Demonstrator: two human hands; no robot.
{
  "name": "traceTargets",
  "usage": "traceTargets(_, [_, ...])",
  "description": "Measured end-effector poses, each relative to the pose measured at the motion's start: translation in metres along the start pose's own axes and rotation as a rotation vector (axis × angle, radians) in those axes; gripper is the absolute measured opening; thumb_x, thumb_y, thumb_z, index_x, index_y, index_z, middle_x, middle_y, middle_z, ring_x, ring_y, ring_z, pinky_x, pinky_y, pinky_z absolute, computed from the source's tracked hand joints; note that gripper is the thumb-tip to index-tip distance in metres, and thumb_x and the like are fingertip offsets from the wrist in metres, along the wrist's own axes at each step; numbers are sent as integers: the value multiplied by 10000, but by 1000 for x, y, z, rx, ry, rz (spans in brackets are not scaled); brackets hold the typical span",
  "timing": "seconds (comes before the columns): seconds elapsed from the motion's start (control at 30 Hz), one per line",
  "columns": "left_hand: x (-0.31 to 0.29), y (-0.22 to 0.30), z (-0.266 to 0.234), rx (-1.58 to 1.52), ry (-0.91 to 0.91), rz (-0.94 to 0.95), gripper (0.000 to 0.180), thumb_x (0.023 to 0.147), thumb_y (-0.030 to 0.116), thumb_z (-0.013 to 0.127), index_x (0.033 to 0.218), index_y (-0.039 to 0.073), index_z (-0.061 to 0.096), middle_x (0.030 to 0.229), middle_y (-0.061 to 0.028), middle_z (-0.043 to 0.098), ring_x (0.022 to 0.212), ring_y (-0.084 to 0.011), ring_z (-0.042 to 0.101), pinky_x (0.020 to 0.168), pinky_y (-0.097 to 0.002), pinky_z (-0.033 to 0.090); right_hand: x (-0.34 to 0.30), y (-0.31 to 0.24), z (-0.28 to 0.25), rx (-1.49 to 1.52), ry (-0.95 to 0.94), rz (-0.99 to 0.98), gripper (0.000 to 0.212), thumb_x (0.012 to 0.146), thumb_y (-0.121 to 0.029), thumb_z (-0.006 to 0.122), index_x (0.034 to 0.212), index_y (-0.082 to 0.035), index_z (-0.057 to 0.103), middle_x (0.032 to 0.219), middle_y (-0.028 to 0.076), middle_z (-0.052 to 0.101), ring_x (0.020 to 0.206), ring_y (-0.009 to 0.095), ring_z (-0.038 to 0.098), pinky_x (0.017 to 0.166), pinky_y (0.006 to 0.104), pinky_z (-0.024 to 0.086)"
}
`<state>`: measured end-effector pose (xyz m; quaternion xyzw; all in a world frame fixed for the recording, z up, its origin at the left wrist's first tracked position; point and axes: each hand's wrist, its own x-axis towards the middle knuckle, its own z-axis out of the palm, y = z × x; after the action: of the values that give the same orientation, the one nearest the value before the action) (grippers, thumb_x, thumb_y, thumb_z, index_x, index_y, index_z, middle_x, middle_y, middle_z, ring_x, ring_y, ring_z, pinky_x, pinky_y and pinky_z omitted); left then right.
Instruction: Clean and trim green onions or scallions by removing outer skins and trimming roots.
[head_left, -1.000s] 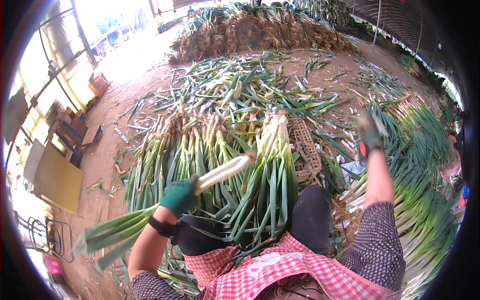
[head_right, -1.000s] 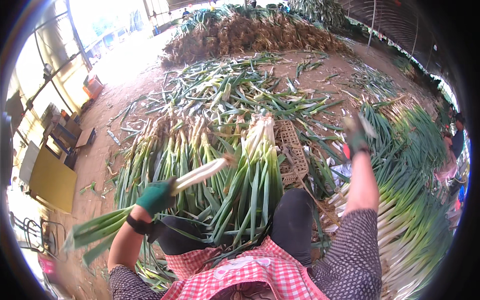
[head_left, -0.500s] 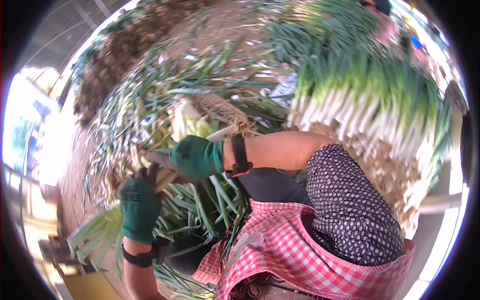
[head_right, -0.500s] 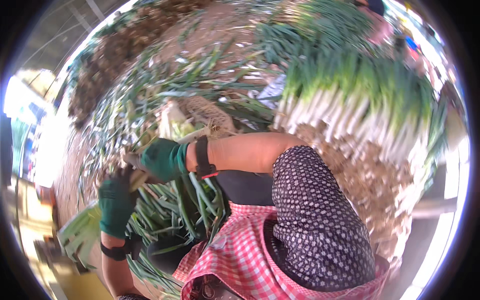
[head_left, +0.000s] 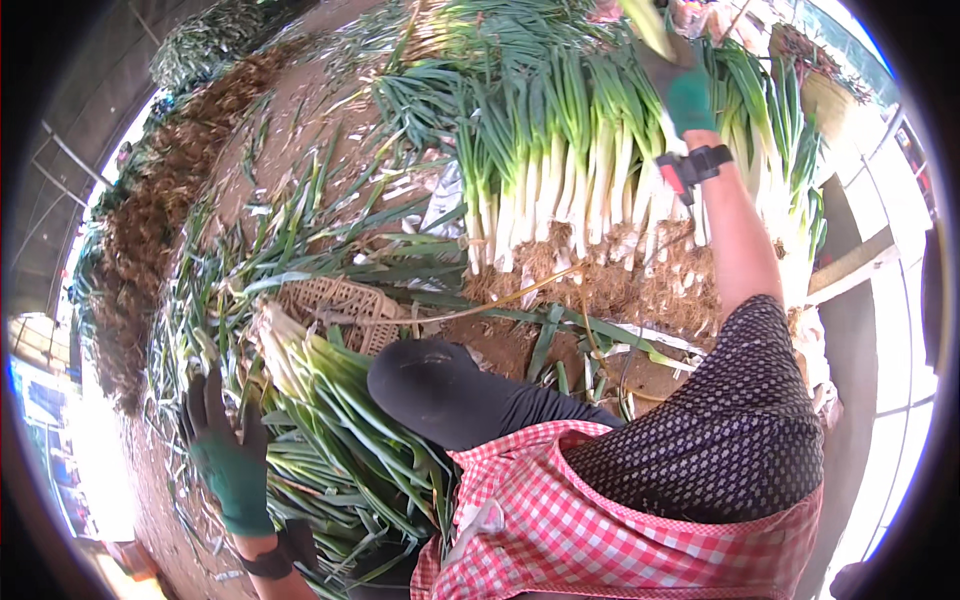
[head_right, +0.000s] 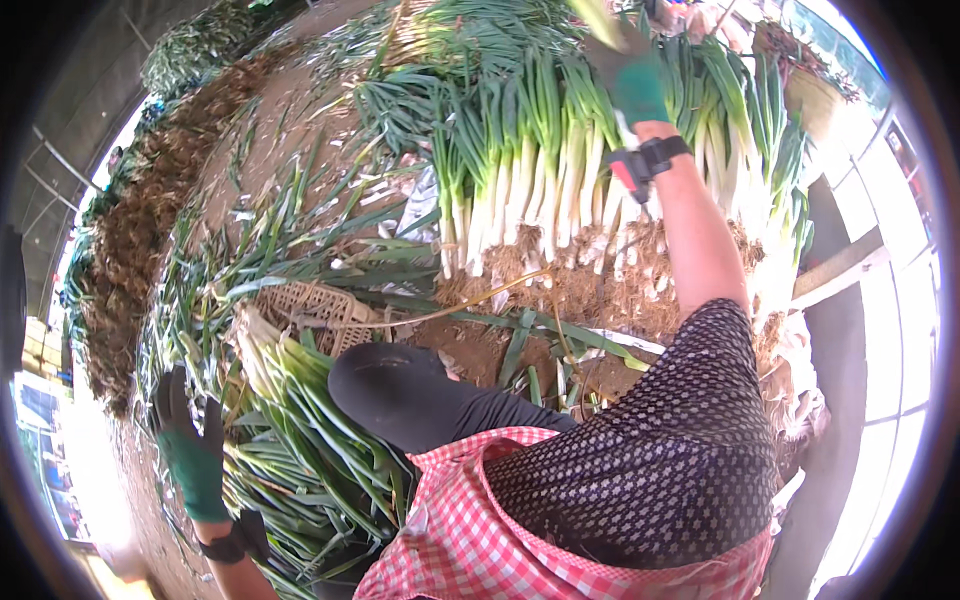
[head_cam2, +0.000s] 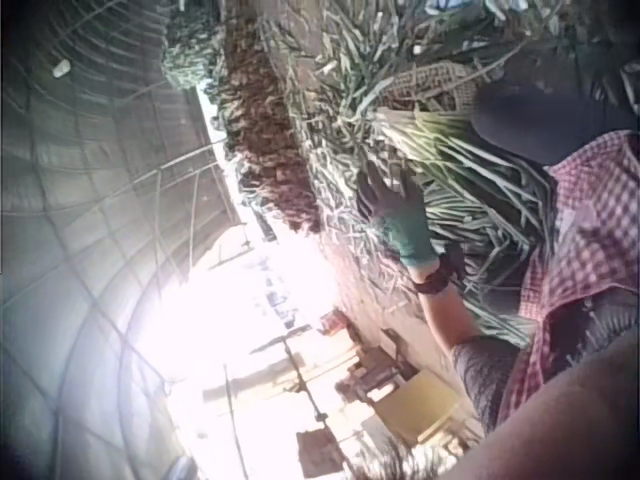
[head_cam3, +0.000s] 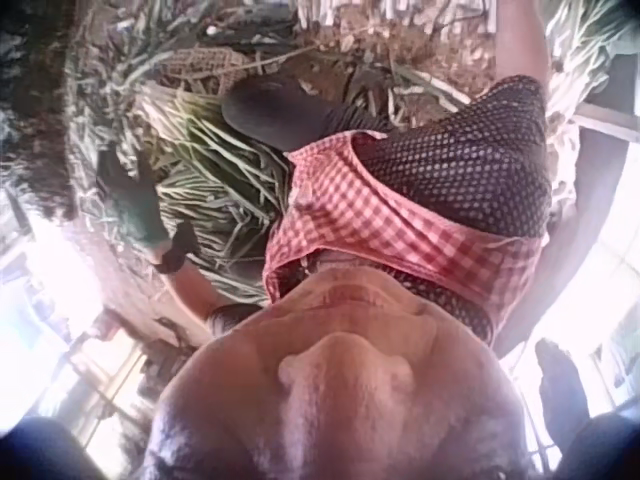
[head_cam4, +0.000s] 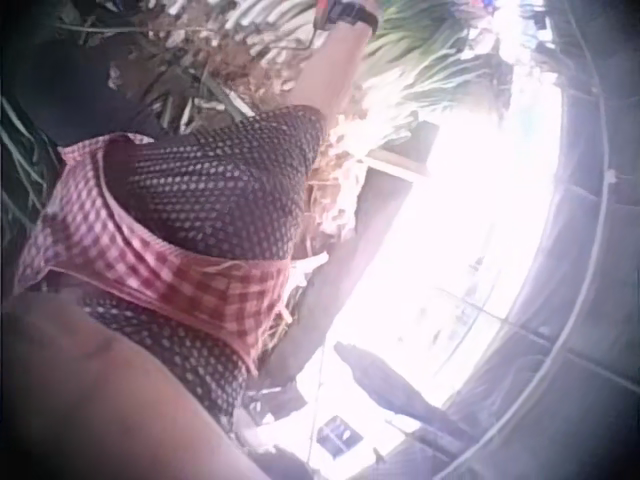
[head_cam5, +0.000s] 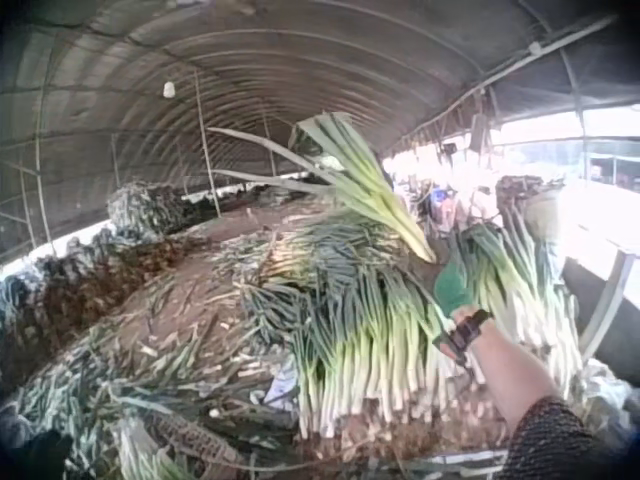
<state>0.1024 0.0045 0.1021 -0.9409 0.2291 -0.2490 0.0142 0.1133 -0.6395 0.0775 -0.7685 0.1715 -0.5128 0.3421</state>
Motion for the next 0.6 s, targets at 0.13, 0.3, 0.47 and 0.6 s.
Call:
traceTargets(0.13, [-70, -48, 56, 17, -268, -233, 563, 787, 187, 649, 1295, 27, 467, 1195, -193, 518, 1116, -375, 502, 926, -466, 415, -8, 160, -104, -912, 280, 51, 505, 855, -265, 596, 1288, -33, 478, 1108, 295, 590, 1009, 438, 587, 841, 451, 483])
traceTargets(0.3, [-148, -71, 107, -193, -471, -345, 509, 745, 217, 706, 1179, 2, 549, 994, -192, 599, 895, -370, 571, 802, -452, 454, -99, 257, -143, -1315, -293, 669, 626, 867, -157, 489, 1432, -26, 254, 1316, 229, 486, 1190, 354, 515, 991, 430, 433])
traceTargets(0.47, [-192, -66, 156, -314, -521, -417, 522, 752, 271, 715, 1178, 8, 570, 1081, -236, 628, 1005, -399, 593, 851, -440, 475, -76, 290, -137, -1385, -499, 562, 441, 856, -172, 504, 1263, -4, 503, 1216, 188, 590, 1073, 350, 604, 943, 409, 480])
traceTargets(0.6, [-186, -40, 244, -470, -520, -568, 623, 838, 416, 641, 1260, -22, 508, 1134, -244, 619, 1070, -384, 589, 896, -417, 467, -7, 328, -207, -1667, -709, 371, 333, 896, -305, 499, 1081, -86, 667, 1078, 172, 658, 1011, 323, 637, 851, 416, 506])
